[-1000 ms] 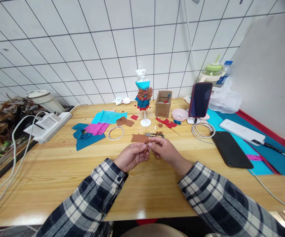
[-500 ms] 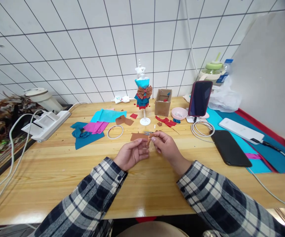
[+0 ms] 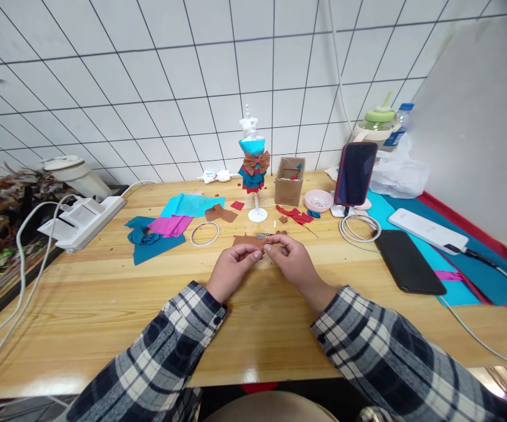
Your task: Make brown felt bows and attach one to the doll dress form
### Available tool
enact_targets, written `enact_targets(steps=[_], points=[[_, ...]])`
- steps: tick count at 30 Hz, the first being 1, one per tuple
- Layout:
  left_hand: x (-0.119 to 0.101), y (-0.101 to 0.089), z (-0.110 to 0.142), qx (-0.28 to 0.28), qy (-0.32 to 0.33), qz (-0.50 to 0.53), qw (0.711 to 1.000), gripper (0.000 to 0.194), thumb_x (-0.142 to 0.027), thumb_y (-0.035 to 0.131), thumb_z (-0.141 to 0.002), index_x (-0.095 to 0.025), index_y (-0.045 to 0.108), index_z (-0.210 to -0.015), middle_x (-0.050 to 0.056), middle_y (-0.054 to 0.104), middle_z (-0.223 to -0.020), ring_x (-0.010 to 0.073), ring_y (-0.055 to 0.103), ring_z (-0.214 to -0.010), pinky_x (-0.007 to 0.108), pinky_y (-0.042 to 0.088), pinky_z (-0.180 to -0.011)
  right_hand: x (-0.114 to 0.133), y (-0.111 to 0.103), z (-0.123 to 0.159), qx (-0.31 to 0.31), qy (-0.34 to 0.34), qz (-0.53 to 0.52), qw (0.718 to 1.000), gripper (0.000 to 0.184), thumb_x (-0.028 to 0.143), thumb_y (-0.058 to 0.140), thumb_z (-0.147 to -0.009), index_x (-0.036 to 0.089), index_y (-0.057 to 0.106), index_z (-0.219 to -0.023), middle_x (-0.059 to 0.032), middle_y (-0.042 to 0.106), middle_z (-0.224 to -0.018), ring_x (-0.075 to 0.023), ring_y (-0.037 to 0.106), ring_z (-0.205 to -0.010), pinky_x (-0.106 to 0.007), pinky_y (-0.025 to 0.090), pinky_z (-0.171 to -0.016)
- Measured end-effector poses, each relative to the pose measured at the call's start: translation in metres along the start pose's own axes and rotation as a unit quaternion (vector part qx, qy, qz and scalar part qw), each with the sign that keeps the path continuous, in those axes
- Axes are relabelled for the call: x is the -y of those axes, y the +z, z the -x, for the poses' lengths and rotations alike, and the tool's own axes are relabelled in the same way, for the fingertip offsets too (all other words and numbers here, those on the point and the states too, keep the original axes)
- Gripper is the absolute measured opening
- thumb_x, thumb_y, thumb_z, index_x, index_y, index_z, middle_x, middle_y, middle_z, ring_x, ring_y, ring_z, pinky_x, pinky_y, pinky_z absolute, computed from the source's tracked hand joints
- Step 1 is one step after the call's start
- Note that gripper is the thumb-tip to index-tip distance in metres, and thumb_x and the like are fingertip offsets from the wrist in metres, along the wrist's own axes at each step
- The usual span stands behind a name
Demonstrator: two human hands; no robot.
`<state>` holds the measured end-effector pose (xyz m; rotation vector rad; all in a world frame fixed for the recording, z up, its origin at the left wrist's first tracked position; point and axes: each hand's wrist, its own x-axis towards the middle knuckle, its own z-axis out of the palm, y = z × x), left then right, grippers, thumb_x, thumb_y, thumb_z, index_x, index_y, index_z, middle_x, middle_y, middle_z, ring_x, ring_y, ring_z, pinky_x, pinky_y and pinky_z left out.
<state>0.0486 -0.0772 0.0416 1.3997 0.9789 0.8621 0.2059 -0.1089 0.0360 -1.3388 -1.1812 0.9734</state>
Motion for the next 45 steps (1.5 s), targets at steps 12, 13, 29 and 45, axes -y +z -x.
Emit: enact_targets(steps=[12,13,29,45], points=[[0.004,-0.001,0.002,0.058,-0.008,0.061,0.996,0.022,-0.037,0.07,-0.077,-0.015,0.071,-0.08,0.003,0.068,-0.078,0.0149,0.059,-0.079,0.026,0.044,-0.079,-0.004,0.0,-0.003,0.059,-0.016,-0.086,0.994,0.026,0.042,0.068,-0.073,0.017,0.064,-0.078,-0.0014,0.062,-0.073,-0.013,0.057,-0.065,-0.024,0.046,-0.057],[0.004,-0.002,0.002,0.06,-0.01,0.063,0.996,0.022,-0.037,0.07,-0.077,-0.015,0.071,-0.079,0.003,0.068,-0.078,0.0148,0.058,-0.078,0.026,0.044,-0.079,-0.003,-0.001,-0.003,0.059,-0.015,-0.081,0.995,0.027,0.043,0.068,-0.072,0.017,0.064,-0.076,-0.0012,0.061,-0.072,-0.0125,0.056,-0.063,-0.024,0.045,-0.055],[-0.002,-0.005,0.001,-0.007,0.089,-0.231,0.969,0.016,-0.033,0.064,-0.076,-0.017,0.065,-0.076,0.004,0.068,-0.079,0.0181,0.061,-0.078,0.03,0.046,-0.075,-0.008,-0.014,-0.007,0.054,-0.027,0.078,0.995,0.022,0.037,0.065,-0.075,0.018,0.067,-0.085,-0.0025,0.065,-0.076,-0.0107,0.051,-0.056,-0.024,0.044,-0.051],[-0.005,-0.006,0.0,-0.027,0.118,-0.214,0.969,0.02,-0.038,0.069,-0.076,-0.019,0.073,-0.083,0.007,0.072,-0.088,0.0225,0.065,-0.086,0.035,0.047,-0.086,0.0,-0.007,-0.002,0.113,0.044,-0.066,0.99,0.029,0.04,0.07,-0.071,0.018,0.066,-0.088,0.0001,0.062,-0.068,-0.0099,0.053,-0.052,-0.022,0.05,-0.043]])
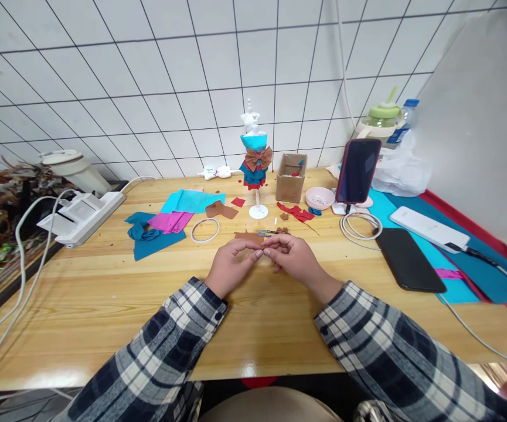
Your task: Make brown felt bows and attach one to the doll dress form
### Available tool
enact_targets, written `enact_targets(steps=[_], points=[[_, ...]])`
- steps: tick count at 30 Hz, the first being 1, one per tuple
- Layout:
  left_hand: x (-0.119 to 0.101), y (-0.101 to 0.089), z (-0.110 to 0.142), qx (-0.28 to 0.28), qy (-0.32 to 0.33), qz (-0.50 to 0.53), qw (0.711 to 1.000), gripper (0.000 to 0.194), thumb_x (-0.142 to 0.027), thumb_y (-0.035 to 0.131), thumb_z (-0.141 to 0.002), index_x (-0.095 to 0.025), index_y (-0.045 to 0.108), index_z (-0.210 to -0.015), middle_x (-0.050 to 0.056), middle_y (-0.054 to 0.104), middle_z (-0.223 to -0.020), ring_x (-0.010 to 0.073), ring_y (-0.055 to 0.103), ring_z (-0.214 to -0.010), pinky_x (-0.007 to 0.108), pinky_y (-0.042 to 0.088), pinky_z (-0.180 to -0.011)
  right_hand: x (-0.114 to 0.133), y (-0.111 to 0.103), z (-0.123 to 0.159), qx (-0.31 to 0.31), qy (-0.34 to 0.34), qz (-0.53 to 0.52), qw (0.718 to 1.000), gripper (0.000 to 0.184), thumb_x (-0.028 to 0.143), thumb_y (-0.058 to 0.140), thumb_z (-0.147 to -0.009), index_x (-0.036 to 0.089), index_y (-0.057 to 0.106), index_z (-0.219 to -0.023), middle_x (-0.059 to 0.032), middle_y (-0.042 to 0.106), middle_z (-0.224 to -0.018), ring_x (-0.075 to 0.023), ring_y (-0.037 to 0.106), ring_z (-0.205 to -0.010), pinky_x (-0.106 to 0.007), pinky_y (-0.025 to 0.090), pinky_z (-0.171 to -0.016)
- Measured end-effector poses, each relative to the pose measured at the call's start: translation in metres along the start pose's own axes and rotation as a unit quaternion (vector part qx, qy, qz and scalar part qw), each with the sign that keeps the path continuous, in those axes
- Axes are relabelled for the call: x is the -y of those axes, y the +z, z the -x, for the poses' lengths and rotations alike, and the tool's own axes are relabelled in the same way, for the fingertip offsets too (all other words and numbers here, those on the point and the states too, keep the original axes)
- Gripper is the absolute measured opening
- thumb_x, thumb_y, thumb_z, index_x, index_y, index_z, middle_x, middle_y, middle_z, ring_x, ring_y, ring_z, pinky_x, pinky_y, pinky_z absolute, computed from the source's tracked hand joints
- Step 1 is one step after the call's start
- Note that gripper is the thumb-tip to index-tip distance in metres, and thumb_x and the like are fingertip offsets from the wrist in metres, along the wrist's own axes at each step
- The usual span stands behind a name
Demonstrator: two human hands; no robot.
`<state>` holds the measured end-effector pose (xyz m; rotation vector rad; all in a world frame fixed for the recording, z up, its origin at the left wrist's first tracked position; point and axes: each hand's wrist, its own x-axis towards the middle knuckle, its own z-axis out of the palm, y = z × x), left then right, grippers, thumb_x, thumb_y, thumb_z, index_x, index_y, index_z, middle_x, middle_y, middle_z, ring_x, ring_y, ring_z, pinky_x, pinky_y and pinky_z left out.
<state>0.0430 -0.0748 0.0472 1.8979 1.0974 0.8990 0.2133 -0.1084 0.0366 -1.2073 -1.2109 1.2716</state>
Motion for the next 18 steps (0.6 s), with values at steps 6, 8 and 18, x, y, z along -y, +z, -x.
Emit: enact_targets(steps=[6,8,18], points=[[0.0047,0.0067,0.0014,-0.025,-0.04,0.087,0.995,0.023,-0.038,0.07,-0.075,-0.016,0.07,-0.081,0.006,0.071,-0.083,0.0198,0.064,-0.079,0.031,0.049,-0.078,-0.0021,0.0034,-0.0004,-0.021,0.026,-0.038,0.999,0.034,0.045,0.074,-0.067,0.017,0.06,-0.079,0.0024,0.059,-0.062,-0.0081,0.053,-0.046,-0.022,0.05,-0.043],[0.0072,0.0078,0.0015,-0.037,-0.053,0.119,0.991,0.023,-0.038,0.071,-0.074,-0.016,0.069,-0.081,0.005,0.07,-0.081,0.0184,0.063,-0.077,0.029,0.049,-0.075,-0.0024,0.0038,0.0001,-0.017,0.027,-0.026,0.999,0.032,0.045,0.072,-0.069,0.017,0.06,-0.078,0.0024,0.059,-0.062,-0.0079,0.053,-0.046,-0.022,0.05,-0.043],[0.0048,0.0058,-0.0012,0.014,-0.094,0.192,0.977,0.026,-0.039,0.073,-0.071,-0.015,0.066,-0.079,0.003,0.068,-0.077,0.0162,0.061,-0.075,0.028,0.047,-0.074,0.003,0.0047,0.0042,-0.024,-0.036,0.067,0.997,0.029,0.04,0.065,-0.075,0.019,0.062,-0.094,-0.0036,0.065,-0.088,-0.0129,0.057,-0.067,-0.026,0.049,-0.058]])
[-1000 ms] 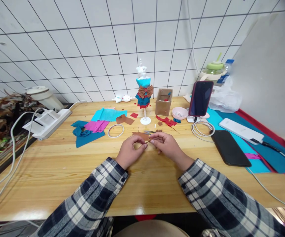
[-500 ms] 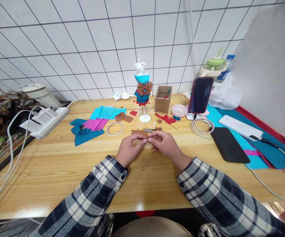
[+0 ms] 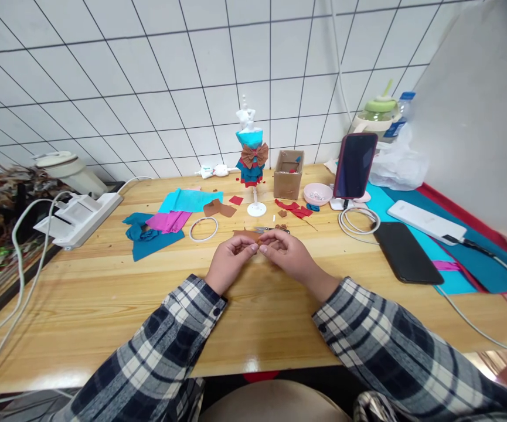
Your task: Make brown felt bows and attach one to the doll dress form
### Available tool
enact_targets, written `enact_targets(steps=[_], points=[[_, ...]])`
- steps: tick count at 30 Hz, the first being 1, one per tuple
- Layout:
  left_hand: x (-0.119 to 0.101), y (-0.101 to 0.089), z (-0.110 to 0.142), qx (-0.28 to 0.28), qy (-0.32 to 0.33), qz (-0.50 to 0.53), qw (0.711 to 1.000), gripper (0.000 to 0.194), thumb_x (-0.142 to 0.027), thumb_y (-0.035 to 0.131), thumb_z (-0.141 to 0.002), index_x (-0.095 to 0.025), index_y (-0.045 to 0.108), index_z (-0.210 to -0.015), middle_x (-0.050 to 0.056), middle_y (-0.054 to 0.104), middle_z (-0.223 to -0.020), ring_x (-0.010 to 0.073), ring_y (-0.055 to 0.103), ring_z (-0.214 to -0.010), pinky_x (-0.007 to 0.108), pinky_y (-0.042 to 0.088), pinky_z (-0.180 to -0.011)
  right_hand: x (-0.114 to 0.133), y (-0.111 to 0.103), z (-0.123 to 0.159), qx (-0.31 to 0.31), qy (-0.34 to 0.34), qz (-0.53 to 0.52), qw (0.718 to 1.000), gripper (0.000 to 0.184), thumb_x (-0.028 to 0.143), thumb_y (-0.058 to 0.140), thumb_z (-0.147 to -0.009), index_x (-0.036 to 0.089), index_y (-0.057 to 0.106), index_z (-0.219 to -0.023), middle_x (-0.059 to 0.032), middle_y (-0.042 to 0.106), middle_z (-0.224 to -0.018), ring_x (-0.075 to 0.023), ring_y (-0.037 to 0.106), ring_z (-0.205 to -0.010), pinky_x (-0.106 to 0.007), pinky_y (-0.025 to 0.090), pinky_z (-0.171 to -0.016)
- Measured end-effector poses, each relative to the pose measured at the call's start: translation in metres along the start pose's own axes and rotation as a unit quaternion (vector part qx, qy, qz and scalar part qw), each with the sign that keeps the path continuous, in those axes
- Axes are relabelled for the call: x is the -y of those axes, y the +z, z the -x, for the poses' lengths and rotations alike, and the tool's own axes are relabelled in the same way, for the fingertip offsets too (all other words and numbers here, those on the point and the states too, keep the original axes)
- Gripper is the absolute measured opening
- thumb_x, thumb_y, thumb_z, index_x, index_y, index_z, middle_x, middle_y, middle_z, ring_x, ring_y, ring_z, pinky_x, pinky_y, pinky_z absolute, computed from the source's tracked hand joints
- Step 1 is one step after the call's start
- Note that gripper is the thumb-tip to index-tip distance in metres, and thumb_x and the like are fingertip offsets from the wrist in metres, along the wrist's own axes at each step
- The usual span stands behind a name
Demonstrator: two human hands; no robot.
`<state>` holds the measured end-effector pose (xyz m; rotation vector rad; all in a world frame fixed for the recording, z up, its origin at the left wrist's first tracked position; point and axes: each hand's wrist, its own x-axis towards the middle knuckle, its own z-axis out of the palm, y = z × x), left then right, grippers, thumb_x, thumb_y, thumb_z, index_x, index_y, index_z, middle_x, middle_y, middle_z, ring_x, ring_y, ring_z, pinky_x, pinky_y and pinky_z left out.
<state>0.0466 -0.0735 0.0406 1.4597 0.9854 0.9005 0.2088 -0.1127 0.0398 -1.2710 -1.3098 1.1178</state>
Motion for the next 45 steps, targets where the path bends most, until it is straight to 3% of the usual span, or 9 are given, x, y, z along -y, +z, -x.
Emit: enact_targets(steps=[8,15,20,27,30,33,36,39,45], points=[[-0.003,0.003,0.005,0.051,0.051,-0.186,0.98,0.02,-0.037,0.067,-0.075,-0.018,0.07,-0.079,0.004,0.07,-0.08,0.0191,0.061,-0.078,0.03,0.046,-0.077,-0.005,-0.003,-0.002,-0.022,-0.054,0.144,0.988,0.015,0.033,0.06,-0.079,0.019,0.062,-0.073,0.0013,0.061,-0.066,-0.011,0.051,-0.058,-0.024,0.041,-0.055],[-0.005,0.0,0.001,0.031,-0.008,-0.075,0.997,0.034,-0.047,0.07,-0.073,-0.015,0.07,-0.083,0.005,0.071,-0.08,0.0179,0.062,-0.075,0.03,0.049,-0.074,-0.01,-0.004,-0.006,0.017,0.04,-0.058,0.997,0.027,0.042,0.069,-0.071,0.02,0.063,-0.085,-0.0004,0.063,-0.072,-0.0125,0.055,-0.06,-0.025,0.05,-0.051],[-0.002,-0.001,0.0,0.015,-0.035,0.057,0.998,0.05,-0.045,0.072,-0.073,-0.017,0.065,-0.114,0.009,0.071,-0.103,0.0196,0.064,-0.092,0.031,0.048,-0.083,-0.011,-0.007,-0.008,-0.053,0.043,-0.124,0.99,0.031,0.042,0.073,-0.068,0.018,0.063,-0.085,-0.0003,0.061,-0.072,-0.0111,0.057,-0.062,-0.025,0.054,-0.055],[0.007,0.0,-0.001,0.009,-0.087,0.128,0.988,0.035,-0.042,0.075,-0.07,-0.015,0.07,-0.092,0.006,0.072,-0.085,0.016,0.064,-0.079,0.025,0.047,-0.069,-0.009,0.0,-0.006,-0.066,0.042,-0.11,0.991,0.031,0.043,0.071,-0.069,0.018,0.061,-0.083,-0.0004,0.062,-0.069,-0.0123,0.058,-0.061,-0.024,0.05,-0.052],[0.005,-0.001,-0.002,-0.01,-0.061,0.072,0.996,0.031,-0.04,0.077,-0.067,-0.015,0.071,-0.085,0.004,0.072,-0.079,0.0153,0.063,-0.072,0.027,0.048,-0.069,-0.009,-0.001,-0.005,-0.081,-0.001,-0.03,0.996,0.027,0.038,0.066,-0.074,0.018,0.062,-0.092,-0.0044,0.066,-0.082,-0.016,0.061,-0.073,-0.026,0.05,-0.057],[-0.001,-0.001,-0.001,-0.017,-0.022,-0.037,0.999,0.029,-0.042,0.076,-0.067,-0.016,0.072,-0.078,0.004,0.072,-0.075,0.0168,0.062,-0.069,0.028,0.048,-0.068,-0.006,-0.006,-0.004,-0.08,-0.116,0.102,0.985,0.028,0.03,0.062,-0.079,0.022,0.064,-0.106,-0.0062,0.068,-0.102,-0.0193,0.061,-0.092,-0.032,0.05,-0.075],[-0.004,-0.001,0.0,-0.013,0.004,-0.111,0.994,0.028,-0.043,0.075,-0.068,-0.017,0.073,-0.077,0.005,0.073,-0.075,0.0184,0.064,-0.069,0.029,0.05,-0.067,-0.003,-0.009,-0.003,-0.034,-0.179,0.196,0.963,0.016,0.026,0.058,-0.083,0.024,0.07,-0.093,-0.0042,0.07,-0.093,-0.0195,0.061,-0.091,-0.035,0.045,-0.085],[-0.004,-0.001,0.001,-0.007,0.012,-0.14,0.99,0.027,-0.044,0.074,-0.069,-0.018,0.074,-0.076,0.005,0.074,-0.076,0.0192,0.065,-0.069,0.029,0.051,-0.067,-0.004,-0.008,-0.004,-0.015,-0.121,0.187,0.975,0.013,0.027,0.06,-0.081,0.023,0.07,-0.086,-0.0031,0.071,-0.083,-0.0175,0.061,-0.076,-0.032,0.047,-0.074],[-0.002,-0.001,-0.001,-0.008,0.012,-0.13,0.991,0.023,-0.04,0.075,-0.066,-0.019,0.073,-0.075,0.005,0.074,-0.076,0.0203,0.067,-0.07,0.031,0.053,-0.068,-0.009,-0.003,-0.008,0.001,0.007,0.009,1.0,0.013,0.031,0.06,-0.076,0.018,0.063,-0.08,-0.0012,0.066,-0.072,-0.0137,0.059,-0.063,-0.026,0.047,-0.061]])
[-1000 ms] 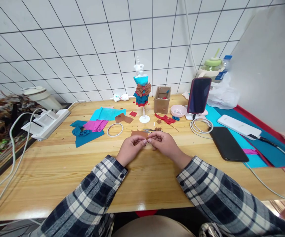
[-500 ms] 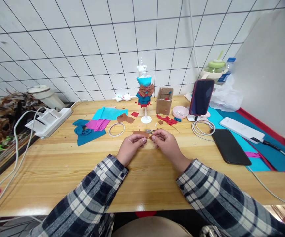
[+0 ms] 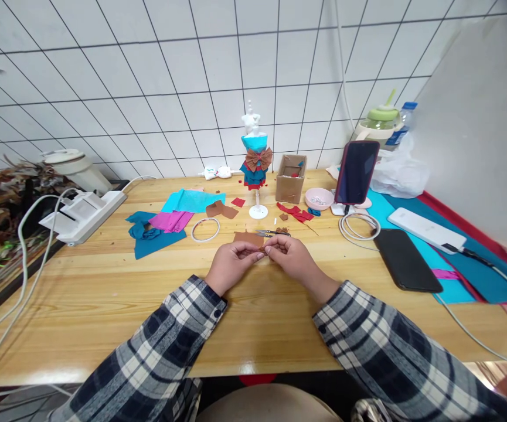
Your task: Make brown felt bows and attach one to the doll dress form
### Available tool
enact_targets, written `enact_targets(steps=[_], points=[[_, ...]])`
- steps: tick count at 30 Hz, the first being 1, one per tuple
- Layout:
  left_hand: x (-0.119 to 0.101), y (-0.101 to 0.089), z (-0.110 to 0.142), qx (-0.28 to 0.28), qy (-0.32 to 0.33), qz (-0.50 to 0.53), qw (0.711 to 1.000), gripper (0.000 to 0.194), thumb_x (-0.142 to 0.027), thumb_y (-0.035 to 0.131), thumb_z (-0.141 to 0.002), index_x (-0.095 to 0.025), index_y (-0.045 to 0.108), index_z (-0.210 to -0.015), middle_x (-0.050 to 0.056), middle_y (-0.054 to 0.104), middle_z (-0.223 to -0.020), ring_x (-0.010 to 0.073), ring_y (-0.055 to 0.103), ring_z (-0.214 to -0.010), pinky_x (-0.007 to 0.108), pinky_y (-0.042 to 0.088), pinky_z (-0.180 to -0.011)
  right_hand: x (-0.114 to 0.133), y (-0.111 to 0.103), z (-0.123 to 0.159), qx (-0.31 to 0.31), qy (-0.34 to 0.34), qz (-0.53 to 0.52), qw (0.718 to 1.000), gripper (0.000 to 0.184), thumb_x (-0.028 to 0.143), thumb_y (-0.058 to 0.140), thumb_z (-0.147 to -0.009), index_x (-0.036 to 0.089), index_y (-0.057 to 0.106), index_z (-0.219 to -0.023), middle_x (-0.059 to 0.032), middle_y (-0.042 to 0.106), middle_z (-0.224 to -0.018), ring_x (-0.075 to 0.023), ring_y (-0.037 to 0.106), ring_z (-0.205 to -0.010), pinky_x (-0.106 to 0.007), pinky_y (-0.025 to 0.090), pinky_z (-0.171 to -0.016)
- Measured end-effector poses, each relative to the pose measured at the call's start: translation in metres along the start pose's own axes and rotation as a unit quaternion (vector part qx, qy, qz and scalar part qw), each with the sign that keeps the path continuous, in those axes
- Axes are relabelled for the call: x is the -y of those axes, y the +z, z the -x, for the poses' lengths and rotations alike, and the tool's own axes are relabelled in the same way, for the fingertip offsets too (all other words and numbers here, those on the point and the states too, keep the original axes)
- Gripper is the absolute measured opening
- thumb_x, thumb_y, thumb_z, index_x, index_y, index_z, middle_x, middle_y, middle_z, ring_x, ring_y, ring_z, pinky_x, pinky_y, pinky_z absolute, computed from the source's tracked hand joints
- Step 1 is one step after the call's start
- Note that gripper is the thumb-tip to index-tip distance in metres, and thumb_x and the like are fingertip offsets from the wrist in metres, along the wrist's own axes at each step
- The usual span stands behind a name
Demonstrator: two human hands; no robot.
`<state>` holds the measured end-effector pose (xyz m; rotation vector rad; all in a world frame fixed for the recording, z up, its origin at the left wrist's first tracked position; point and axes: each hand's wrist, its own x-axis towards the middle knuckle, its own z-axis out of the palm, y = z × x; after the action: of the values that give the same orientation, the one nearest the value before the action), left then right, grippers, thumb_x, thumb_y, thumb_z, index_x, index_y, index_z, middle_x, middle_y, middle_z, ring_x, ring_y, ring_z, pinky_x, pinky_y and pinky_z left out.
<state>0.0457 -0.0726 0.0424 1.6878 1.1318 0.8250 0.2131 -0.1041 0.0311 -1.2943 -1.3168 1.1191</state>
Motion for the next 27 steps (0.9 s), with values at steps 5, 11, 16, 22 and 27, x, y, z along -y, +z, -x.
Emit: enact_targets(steps=[5,11,16,22,27], points=[[-0.0009,0.0003,0.0006,0.003,0.0,-0.017,1.0,0.021,-0.037,0.072,-0.069,-0.017,0.072,-0.076,0.005,0.074,-0.076,0.0192,0.067,-0.069,0.029,0.054,-0.066,0.0013,-0.0014,0.0003,-0.011,-0.01,-0.026,1.0,0.023,0.03,0.063,-0.074,0.017,0.066,-0.093,-0.0037,0.068,-0.083,-0.0136,0.062,-0.071,-0.027,0.05,-0.068],[0.001,0.0012,0.0019,0.021,0.004,-0.005,1.0,0.024,-0.038,0.071,-0.07,-0.015,0.071,-0.078,0.006,0.073,-0.077,0.0185,0.067,-0.07,0.028,0.053,-0.067,0.0038,-0.0022,0.0011,0.022,0.0,0.001,1.0,0.015,0.03,0.067,-0.071,0.018,0.067,-0.081,-0.0022,0.068,-0.072,-0.0139,0.062,-0.063,-0.027,0.05,-0.061],[0.0026,0.0003,0.0009,0.016,-0.003,0.059,0.998,0.025,-0.037,0.073,-0.068,-0.014,0.067,-0.078,0.005,0.071,-0.076,0.0172,0.065,-0.07,0.028,0.051,-0.068,0.0012,-0.0013,-0.0006,0.002,0.053,-0.146,0.988,0.028,0.038,0.076,-0.062,0.017,0.063,-0.076,-0.0001,0.066,-0.068,-0.0119,0.061,-0.059,-0.025,0.047,-0.058],[0.0036,-0.0016,-0.0004,0.004,-0.005,0.122,0.992,0.029,-0.038,0.073,-0.071,-0.014,0.065,-0.085,0.005,0.07,-0.082,0.0171,0.064,-0.077,0.029,0.05,-0.074,-0.0008,-0.0007,0.0,-0.028,0.093,-0.213,0.972,0.034,0.039,0.079,-0.061,0.016,0.063,-0.081,0.0007,0.065,-0.066,-0.0098,0.059,-0.059,-0.023,0.048,-0.057],[0.004,0.0014,0.0,0.046,-0.021,0.131,0.99,0.034,-0.037,0.077,-0.067,-0.014,0.066,-0.089,0.007,0.071,-0.088,0.0198,0.066,-0.082,0.032,0.052,-0.078,0.0007,0.0031,0.0007,-0.034,0.074,-0.198,0.977,0.033,0.038,0.079,-0.06,0.017,0.063,-0.079,0.0001,0.065,-0.066,-0.0107,0.059,-0.059,-0.024,0.05,-0.056]])
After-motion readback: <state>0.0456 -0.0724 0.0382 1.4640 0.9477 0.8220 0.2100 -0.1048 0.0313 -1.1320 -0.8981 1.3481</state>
